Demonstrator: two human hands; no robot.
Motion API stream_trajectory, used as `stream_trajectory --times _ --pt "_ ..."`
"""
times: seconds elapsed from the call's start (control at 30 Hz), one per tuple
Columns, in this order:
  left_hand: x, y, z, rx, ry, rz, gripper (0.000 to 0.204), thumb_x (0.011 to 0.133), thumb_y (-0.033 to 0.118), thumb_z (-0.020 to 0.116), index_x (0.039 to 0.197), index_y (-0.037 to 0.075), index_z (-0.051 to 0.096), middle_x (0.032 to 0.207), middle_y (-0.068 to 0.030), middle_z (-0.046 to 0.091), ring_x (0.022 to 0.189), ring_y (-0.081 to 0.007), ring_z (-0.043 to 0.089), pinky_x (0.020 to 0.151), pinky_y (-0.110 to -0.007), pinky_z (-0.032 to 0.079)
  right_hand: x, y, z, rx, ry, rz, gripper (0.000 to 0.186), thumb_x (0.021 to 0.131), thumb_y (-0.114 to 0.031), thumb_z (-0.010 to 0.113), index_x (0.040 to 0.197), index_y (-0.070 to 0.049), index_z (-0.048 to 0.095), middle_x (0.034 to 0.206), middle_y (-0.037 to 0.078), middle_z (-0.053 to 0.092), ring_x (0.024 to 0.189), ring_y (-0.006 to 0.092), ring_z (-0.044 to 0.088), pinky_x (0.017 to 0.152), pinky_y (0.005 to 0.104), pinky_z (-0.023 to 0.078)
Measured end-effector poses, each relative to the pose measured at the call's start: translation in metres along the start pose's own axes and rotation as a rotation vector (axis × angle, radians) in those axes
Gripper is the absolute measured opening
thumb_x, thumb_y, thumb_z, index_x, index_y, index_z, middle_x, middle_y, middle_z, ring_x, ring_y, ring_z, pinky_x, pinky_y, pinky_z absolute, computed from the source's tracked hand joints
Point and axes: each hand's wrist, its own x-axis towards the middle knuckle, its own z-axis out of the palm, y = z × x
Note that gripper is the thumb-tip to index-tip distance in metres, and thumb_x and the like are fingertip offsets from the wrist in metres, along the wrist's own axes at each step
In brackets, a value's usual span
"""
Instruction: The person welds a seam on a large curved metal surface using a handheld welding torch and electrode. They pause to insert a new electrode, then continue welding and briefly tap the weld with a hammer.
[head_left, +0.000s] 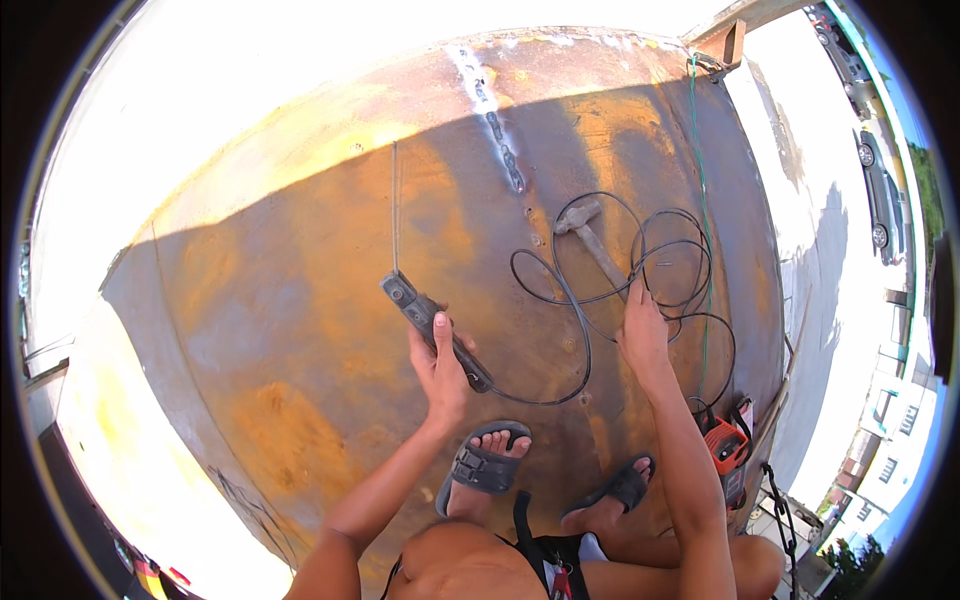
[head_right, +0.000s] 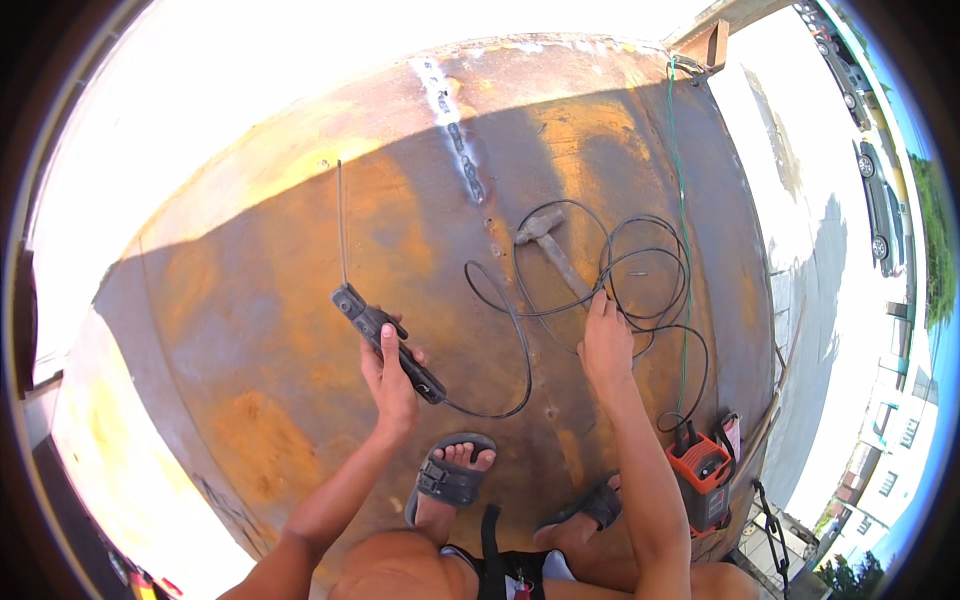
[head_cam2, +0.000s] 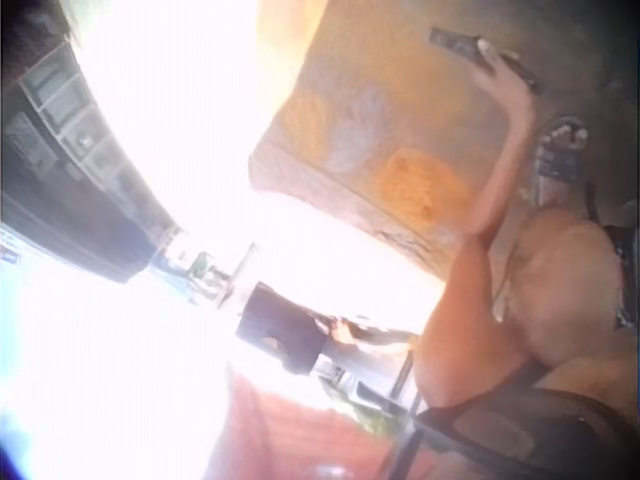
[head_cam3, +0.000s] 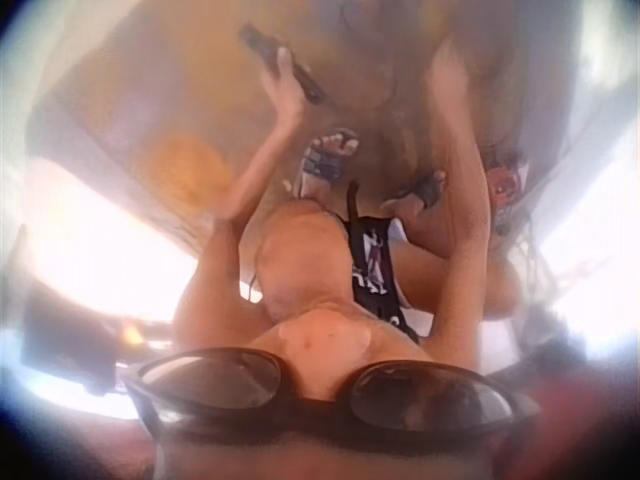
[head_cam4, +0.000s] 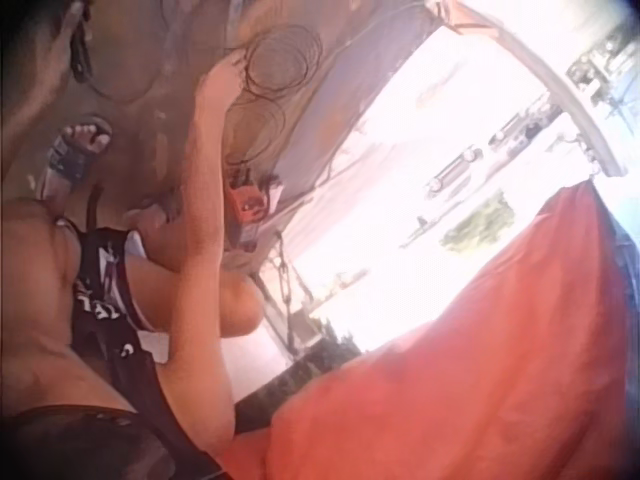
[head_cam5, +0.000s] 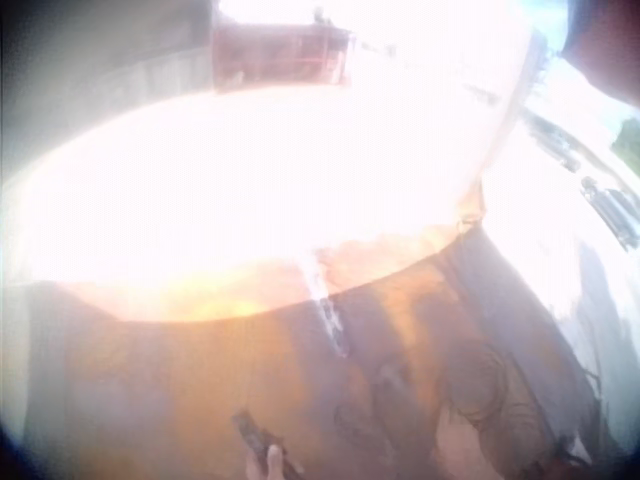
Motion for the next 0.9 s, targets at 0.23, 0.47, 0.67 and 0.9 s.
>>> stream_trajectory --times 0.23,0.47,0.67,0.9 --pt "0.002 0.019 0.002 0.008 0.018 -0.021 0.049 0.116 0.036 0.06 0.151 0.003 0.048 0.127 -0.008 0.058 0.075 -0.0123 0.06 0.068 -0.031 0.054 0.096 0.069 -0.073 -0.087 -0.377 -0.024 0.031 0.091 -0.01 0.068 0.116 0.004 0.055 0.099 0.025 0.069 0.09 0.0444 0.075 0.076 0.0524 0.06" --pt "0.026 0.047 0.012 0.157 -0.073 -0.05 0.047 0.116 0.04 0.059 0.139 -0.001 0.053 0.11 -0.0056 0.057 0.072 -0.0112 0.061 0.064 -0.03 0.052 0.023 0.088 -0.128 1.038 -0.686 0.491 0.015 0.098 -0.017 0.066 0.105 -0.005 0.062 0.082 0.005 0.063 0.072 0.0167 0.062 0.067 0.0353 0.049" --pt "0.013 0.069 0.028 0.3 -0.05 -0.207 0.045 0.116 0.044 0.06 0.131 0.002 0.053 0.102 -0.0041 0.056 0.072 -0.0122 0.063 0.065 -0.031 0.054 0.011 0.084 -0.048 1.398 -0.556 0.283 0.015 0.106 -0.01 0.067 0.116 -0.007 0.057 0.083 -0.001 0.054 0.071 0.0071 0.051 0.065 0.0292 0.043" --pt "-0.025 0.128 0.018 0.495 0.149 -0.262 0.041 0.116 0.042 0.06 0.132 0.005 0.052 0.111 -0.007 0.061 0.075 -0.0136 0.063 0.068 -0.033 0.055 0.052 0.077 -0.034 1.557 -0.877 0.251 0.035 0.113 -0.039 0.063 0.127 -0.008 0.054 0.08 -0.001 0.051 0.056 0.006 0.044 0.053 0.0248 0.038"
